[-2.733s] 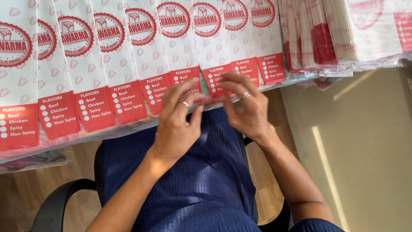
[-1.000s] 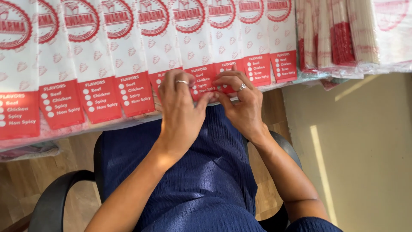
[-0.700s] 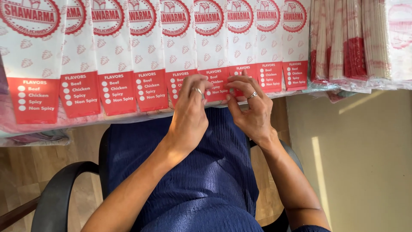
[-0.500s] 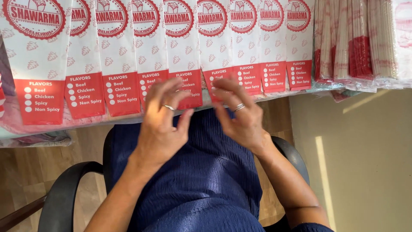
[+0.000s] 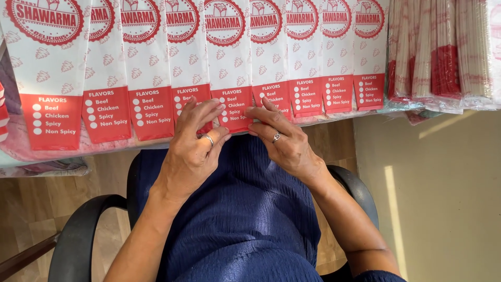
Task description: The person sits at a table and applies glue to the edges of white paper bags printed with a red logo. They then fold the edges over and press them down to seal the bags. The person repeats this process for multiple bags, stacking the finished ones on the table.
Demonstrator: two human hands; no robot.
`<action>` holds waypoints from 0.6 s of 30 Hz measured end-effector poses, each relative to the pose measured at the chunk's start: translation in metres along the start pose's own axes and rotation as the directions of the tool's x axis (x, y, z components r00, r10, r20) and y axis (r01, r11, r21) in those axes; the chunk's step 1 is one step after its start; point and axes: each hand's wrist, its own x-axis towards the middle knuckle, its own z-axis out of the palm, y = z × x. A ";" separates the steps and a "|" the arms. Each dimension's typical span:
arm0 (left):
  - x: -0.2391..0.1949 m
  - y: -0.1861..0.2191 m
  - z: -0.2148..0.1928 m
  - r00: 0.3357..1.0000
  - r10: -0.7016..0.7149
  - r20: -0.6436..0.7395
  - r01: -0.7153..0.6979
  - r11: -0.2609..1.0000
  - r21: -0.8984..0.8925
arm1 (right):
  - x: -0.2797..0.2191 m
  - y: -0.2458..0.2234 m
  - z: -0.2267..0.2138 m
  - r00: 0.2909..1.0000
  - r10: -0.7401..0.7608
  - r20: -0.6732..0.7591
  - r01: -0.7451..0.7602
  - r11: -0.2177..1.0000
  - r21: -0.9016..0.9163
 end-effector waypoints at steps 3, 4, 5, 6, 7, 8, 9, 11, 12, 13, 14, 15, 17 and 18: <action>0.001 0.004 -0.001 0.999 -0.029 0.015 0.029 0.999 -0.021 | 0.001 -0.001 0.002 1.000 0.010 -0.018 -0.010 1.000 0.016; -0.001 0.004 0.001 0.999 -0.050 -0.006 0.050 0.998 -0.029 | 0.003 -0.003 0.001 0.999 0.042 -0.020 -0.041 0.998 0.038; -0.002 0.004 0.003 0.997 -0.072 -0.028 0.071 0.997 -0.038 | 0.005 -0.005 0.001 0.997 0.074 -0.021 -0.073 0.996 0.060; -0.001 0.004 0.005 0.997 -0.072 -0.026 0.071 0.997 -0.039 | 0.006 -0.006 0.001 0.997 0.076 -0.022 -0.075 0.995 0.060; -0.001 0.004 0.007 0.993 -0.110 -0.034 0.109 0.993 -0.035 | 0.008 -0.006 0.001 0.994 0.100 -0.034 -0.097 0.992 0.076; 0.000 0.004 0.010 0.988 -0.149 -0.044 0.148 0.988 -0.031 | 0.009 -0.006 0.001 0.991 0.123 -0.045 -0.119 0.989 0.092; 0.000 0.002 0.014 0.988 -0.149 -0.043 0.148 0.989 -0.031 | 0.011 -0.008 0.002 0.991 0.124 -0.045 -0.120 0.989 0.092; -0.001 -0.001 0.021 0.965 -0.252 -0.072 0.246 0.966 -0.076 | 0.014 -0.012 0.003 0.973 0.216 -0.076 -0.209 0.974 0.090; 0.000 -0.001 0.021 0.965 -0.253 -0.070 0.248 0.966 -0.075 | 0.016 -0.012 0.002 0.973 0.217 -0.076 -0.210 0.973 0.091; 0.001 0.000 0.021 0.955 -0.286 -0.077 0.279 0.956 -0.095 | 0.018 -0.013 0.001 0.970 0.234 -0.065 -0.228 0.970 0.087; 0.003 0.000 0.021 0.945 -0.317 -0.082 0.306 0.945 -0.117 | 0.020 -0.013 0.000 0.966 0.251 -0.057 -0.246 0.966 0.080; 0.005 0.002 0.020 0.946 -0.315 -0.080 0.305 0.945 -0.117 | 0.020 -0.013 0.000 0.966 0.253 -0.059 -0.248 0.966 0.080; 0.011 0.007 0.016 0.923 -0.378 -0.077 0.363 0.919 -0.154 | 0.020 -0.013 0.001 0.949 0.310 -0.052 -0.304 0.947 0.099; 0.012 0.007 0.015 0.925 -0.372 -0.073 0.358 0.921 -0.155 | 0.022 -0.014 0.006 0.948 0.312 -0.059 -0.306 0.947 0.097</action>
